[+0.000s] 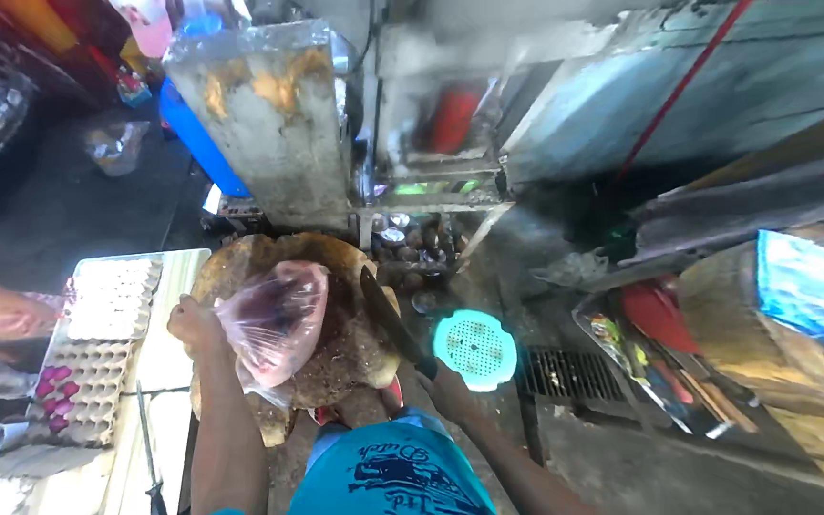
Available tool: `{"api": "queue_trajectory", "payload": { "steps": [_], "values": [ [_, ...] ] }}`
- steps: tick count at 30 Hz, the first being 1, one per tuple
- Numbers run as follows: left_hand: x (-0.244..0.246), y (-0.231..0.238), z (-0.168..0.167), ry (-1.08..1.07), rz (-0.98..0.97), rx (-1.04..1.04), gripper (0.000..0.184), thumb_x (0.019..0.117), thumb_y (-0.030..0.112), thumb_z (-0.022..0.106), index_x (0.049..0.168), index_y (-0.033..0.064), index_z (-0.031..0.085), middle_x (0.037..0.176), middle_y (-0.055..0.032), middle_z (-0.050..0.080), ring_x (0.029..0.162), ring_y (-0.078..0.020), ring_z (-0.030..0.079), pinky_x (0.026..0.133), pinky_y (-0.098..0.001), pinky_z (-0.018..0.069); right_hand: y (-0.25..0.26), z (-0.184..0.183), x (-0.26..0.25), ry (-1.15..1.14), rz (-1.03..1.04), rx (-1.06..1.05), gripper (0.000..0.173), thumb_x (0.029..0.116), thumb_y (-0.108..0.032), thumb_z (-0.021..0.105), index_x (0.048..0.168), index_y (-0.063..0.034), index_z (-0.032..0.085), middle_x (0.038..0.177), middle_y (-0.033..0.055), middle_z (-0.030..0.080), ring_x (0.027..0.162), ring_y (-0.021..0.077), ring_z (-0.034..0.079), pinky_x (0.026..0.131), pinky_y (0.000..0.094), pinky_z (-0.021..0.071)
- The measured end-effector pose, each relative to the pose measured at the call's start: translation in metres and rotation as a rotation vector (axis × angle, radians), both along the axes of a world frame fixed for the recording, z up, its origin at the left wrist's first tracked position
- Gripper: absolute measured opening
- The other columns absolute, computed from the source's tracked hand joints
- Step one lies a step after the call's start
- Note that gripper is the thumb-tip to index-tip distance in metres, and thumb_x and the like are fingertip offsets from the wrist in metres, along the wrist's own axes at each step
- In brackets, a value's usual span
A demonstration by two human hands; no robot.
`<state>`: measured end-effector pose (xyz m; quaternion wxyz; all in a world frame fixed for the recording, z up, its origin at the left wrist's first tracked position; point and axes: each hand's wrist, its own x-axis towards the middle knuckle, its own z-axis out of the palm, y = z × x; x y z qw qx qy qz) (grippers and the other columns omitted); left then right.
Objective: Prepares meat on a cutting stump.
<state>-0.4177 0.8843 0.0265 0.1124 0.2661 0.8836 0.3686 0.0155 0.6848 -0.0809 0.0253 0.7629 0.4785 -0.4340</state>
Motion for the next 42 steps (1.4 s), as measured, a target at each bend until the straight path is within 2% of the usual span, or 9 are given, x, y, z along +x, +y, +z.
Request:
{"api": "queue_trajectory", "payload": {
  "steps": [6,10,14,19,22,26,29,31,42],
  "values": [
    [0.102,0.024,0.028,0.225,-0.732,-0.377,0.084,0.0930,0.060,0.065,0.159,0.0154,0.038,0.155,-0.0277,0.043,0.139,-0.0493,0.045,0.109,-0.0726,0.0381,-0.003,-0.003,0.005,0.104,-0.124,0.040,0.058,0.1006,-0.048,0.061,0.143,-0.0086,0.054,0.113,0.0208,0.071,0.104,0.0381,0.070,0.093,0.0591,0.0550],
    [0.192,-0.026,-0.079,0.470,-1.157,-0.472,0.080,0.1006,0.065,0.044,0.165,0.0223,0.026,0.172,-0.0140,0.018,0.157,-0.0434,0.016,0.119,-0.0716,0.0205,-0.004,-0.002,0.011,0.148,-0.193,0.057,0.059,0.1008,-0.046,0.063,0.143,-0.0051,0.054,0.114,0.0225,0.070,0.105,0.0380,0.070,0.095,0.0583,0.0544],
    [0.205,-0.036,-0.102,0.672,-1.081,-0.414,0.051,0.1063,0.043,0.046,0.155,0.0261,0.046,0.157,-0.0194,0.044,0.139,-0.0472,0.046,0.108,-0.0676,0.0410,-0.003,0.003,0.005,0.094,-0.228,0.046,0.068,0.0984,-0.051,0.064,0.148,-0.0063,0.050,0.122,0.0244,0.069,0.110,0.0407,0.069,0.097,0.0597,0.0542],
    [0.186,-0.019,-0.091,0.452,-1.026,-0.601,0.062,0.1019,0.058,0.048,0.153,0.0231,0.048,0.147,-0.0202,0.055,0.123,-0.0449,0.061,0.096,-0.0656,0.0524,-0.005,0.009,0.000,0.104,-0.269,0.060,0.065,0.0975,-0.051,0.063,0.142,-0.0043,0.056,0.116,0.0225,0.072,0.107,0.0393,0.071,0.095,0.0605,0.0552],
    [0.167,-0.012,-0.072,0.183,-0.953,-0.622,0.048,0.0964,0.048,0.061,0.127,0.0113,0.068,0.117,-0.0181,0.071,0.109,-0.0376,0.069,0.093,-0.0627,0.0552,-0.005,0.010,-0.003,0.101,-0.264,0.065,0.064,0.0979,-0.050,0.062,0.142,-0.0034,0.056,0.116,0.0228,0.072,0.108,0.0397,0.070,0.096,0.0607,0.0546],
    [0.141,0.009,-0.017,-0.439,-0.627,-0.167,0.023,0.0913,0.011,0.070,0.108,-0.0051,0.068,0.098,-0.0217,0.068,0.087,-0.0325,0.066,0.078,-0.0534,0.0561,-0.009,-0.004,-0.004,0.108,-0.252,0.100,0.063,0.0991,-0.046,0.063,0.143,-0.0023,0.055,0.117,0.0246,0.071,0.111,0.0416,0.069,0.098,0.0606,0.0531],
    [0.121,0.023,0.025,-0.868,-0.249,0.169,0.013,0.0816,-0.005,0.060,0.093,0.0011,0.057,0.076,-0.0116,0.054,0.058,-0.0198,0.050,0.049,-0.0366,0.0436,-0.012,-0.003,-0.006,0.104,-0.226,0.091,0.064,0.0998,-0.047,0.063,0.143,-0.0002,0.054,0.120,0.0262,0.070,0.114,0.0427,0.068,0.101,0.0608,0.0518],
    [0.108,0.011,0.058,-1.101,-0.110,0.346,0.014,0.0867,-0.002,0.057,0.098,0.0046,0.054,0.077,-0.0095,0.053,0.060,-0.0183,0.051,0.051,-0.0350,0.0454,-0.012,-0.003,-0.007,0.077,-0.215,0.091,0.066,0.0993,-0.049,0.063,0.143,0.0001,0.054,0.121,0.0267,0.070,0.114,0.0432,0.067,0.101,0.0616,0.0512],
    [0.091,0.016,0.117,-1.424,0.170,0.737,0.012,0.0878,0.001,0.053,0.082,0.0107,0.048,0.057,-0.0026,0.045,0.044,-0.0132,0.046,0.042,-0.0292,0.0457,-0.016,-0.005,-0.016,0.040,-0.230,0.088,0.064,0.0985,-0.045,0.065,0.141,0.0012,0.054,0.117,0.0280,0.069,0.107,0.0435,0.069,0.095,0.0617,0.0533]
  ]
}}
